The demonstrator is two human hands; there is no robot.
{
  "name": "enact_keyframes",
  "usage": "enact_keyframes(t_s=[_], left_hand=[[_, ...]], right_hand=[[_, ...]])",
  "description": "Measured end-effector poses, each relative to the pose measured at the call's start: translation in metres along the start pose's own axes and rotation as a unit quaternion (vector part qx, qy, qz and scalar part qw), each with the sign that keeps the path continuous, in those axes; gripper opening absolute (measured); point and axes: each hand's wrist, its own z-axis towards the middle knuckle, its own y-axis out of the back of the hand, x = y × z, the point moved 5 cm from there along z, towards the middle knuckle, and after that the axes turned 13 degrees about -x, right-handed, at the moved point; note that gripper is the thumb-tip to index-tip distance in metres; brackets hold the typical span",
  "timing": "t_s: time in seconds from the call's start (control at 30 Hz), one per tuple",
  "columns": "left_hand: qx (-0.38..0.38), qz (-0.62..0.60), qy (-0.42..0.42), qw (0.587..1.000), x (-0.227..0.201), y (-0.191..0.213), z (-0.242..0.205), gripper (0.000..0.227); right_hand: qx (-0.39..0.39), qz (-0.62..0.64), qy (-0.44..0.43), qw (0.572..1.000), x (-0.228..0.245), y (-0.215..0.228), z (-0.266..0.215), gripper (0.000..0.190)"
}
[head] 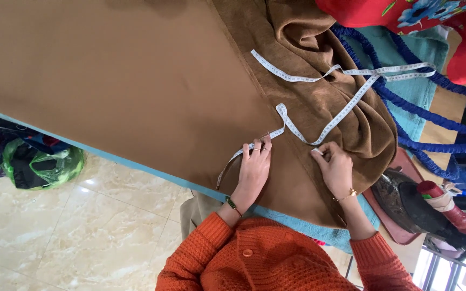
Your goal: The person measures a large piece of brown fabric laid out on a table using a white measuring tape and a piece of chalk. They mark curved lines and straight measurements on the fabric surface, adjusting the tape and fabric as needed.
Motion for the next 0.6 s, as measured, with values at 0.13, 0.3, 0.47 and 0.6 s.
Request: enact_keyframes(t_s=[0.13, 0.3, 0.47, 0.6], left_hand=[[0.023, 0.001, 0.0, 1.0, -0.001, -0.009, -0.004, 0.042], [0.019, -0.003, 0.002, 1.0, -0.001, -0.014, -0.006, 0.043], [0.018, -0.052, 0.007, 0.998, 0.005, -0.013, -0.005, 0.035], [-0.002, -0.057, 0.006, 0.998, 0.008, -0.015, -0.006, 0.037]], right_hand=[[0.054, 0.208, -0.093, 0.972, 0.054, 0.011, 0.003, 0.017], [0.09, 0.318, -0.068, 0.941, 0.1, -0.02, 0.021, 0.005], [0.061, 0.264, -0.009, 0.963, 0.094, -0.065, 0.034, 0.006], [0.053, 0.201, 0.035, 0.977, 0.089, -0.074, 0.031, 0.012]])
